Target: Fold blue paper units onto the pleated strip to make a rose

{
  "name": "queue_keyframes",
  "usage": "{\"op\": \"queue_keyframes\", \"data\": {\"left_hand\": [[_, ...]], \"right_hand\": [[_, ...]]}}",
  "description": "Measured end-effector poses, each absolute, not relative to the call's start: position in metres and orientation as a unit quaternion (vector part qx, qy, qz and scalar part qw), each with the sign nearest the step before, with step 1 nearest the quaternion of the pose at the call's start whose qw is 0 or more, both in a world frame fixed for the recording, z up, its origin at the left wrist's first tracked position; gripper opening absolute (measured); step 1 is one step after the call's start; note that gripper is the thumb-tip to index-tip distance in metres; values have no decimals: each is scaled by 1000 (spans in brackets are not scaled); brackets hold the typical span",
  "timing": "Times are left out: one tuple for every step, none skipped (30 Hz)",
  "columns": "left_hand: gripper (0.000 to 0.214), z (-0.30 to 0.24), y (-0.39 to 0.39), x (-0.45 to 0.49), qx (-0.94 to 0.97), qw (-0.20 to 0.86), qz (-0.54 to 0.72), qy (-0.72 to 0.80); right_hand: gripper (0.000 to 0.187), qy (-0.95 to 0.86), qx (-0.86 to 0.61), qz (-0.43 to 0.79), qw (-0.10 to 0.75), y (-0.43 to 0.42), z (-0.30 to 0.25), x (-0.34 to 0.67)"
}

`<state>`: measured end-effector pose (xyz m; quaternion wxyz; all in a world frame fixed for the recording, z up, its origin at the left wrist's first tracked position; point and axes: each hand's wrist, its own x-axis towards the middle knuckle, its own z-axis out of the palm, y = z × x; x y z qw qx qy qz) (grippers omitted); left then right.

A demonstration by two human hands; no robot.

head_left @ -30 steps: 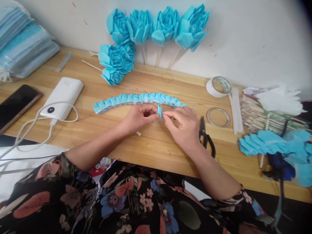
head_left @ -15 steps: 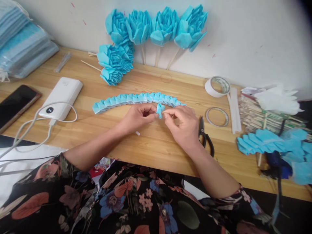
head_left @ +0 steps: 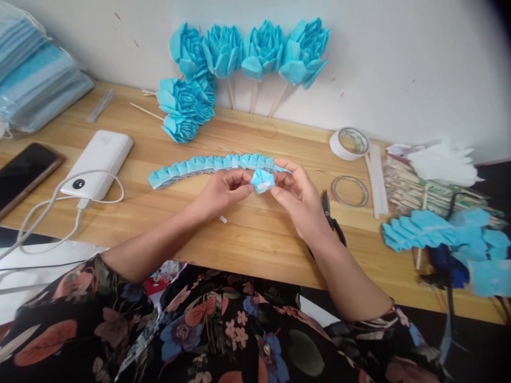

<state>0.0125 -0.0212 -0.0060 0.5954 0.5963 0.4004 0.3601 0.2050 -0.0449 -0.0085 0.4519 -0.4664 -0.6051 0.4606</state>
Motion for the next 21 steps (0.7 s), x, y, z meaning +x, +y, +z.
{"op": "queue_keyframes", "data": {"left_hand": [[17, -5, -21, 12, 599, 596, 357, 399], [17, -5, -21, 12, 603, 593, 353, 399], [19, -5, -21, 12, 609, 588, 349, 401], [21, -4, -21, 11, 615, 583, 345, 404], [24, -4, -21, 11, 620, 578, 341, 407], [27, -4, -22, 11, 623, 574, 339, 409], [29, -5, -22, 11, 623, 575, 339, 408], [29, -5, -22, 12, 620, 580, 341, 404], [28, -6, -22, 13, 614, 588, 343, 399], [27, -6, -22, 13, 609, 595, 346, 395], [26, -7, -22, 14, 605, 601, 347, 391], [26, -8, -22, 14, 602, 604, 348, 390], [25, -9, -21, 15, 601, 604, 347, 391], [25, -10, -21, 15, 602, 601, 347, 394], [24, -11, -21, 14, 604, 598, 347, 397], [23, -11, -20, 14, 606, 594, 348, 398], [23, -10, -20, 14, 610, 590, 348, 398], [22, -10, -20, 14, 614, 586, 347, 398], [22, -9, -20, 13, 619, 582, 345, 399], [21, -9, -20, 13, 622, 579, 342, 400], [20, -8, -20, 13, 624, 578, 339, 402]], "right_hand": [[40, -602, -470, 460, 452, -45, -8, 204], [41, -600, -477, 455, 453, -46, -8, 203], [40, -600, -483, 449, 451, -46, -7, 203], [40, -602, -490, 442, 449, -46, -7, 202], [39, -605, -495, 435, 447, -46, -7, 201], [39, -610, -497, 427, 445, -47, -7, 201], [39, -615, -498, 420, 444, -47, -7, 200], [39, -620, -498, 413, 443, -47, -7, 200], [39, -625, -497, 407, 443, -48, -7, 199], [39, -628, -496, 403, 443, -48, -7, 198], [39, -631, -496, 400, 443, -49, -7, 198], [39, -633, -495, 398, 443, -49, -7, 197], [40, -635, -495, 396, 442, -49, -6, 196], [40, -636, -495, 394, 442, -50, -6, 196], [41, -638, -496, 390, 442, -50, -6, 196], [42, -639, -496, 387, 442, -50, -6, 196], [42, -641, -496, 385, 442, -50, -7, 196], [43, -642, -495, 382, 443, -50, -7, 196], [44, -643, -495, 380, 444, -50, -7, 196], [44, -643, -494, 379, 446, -50, -7, 196], [44, -643, -494, 377, 448, -50, -8, 196]]}}
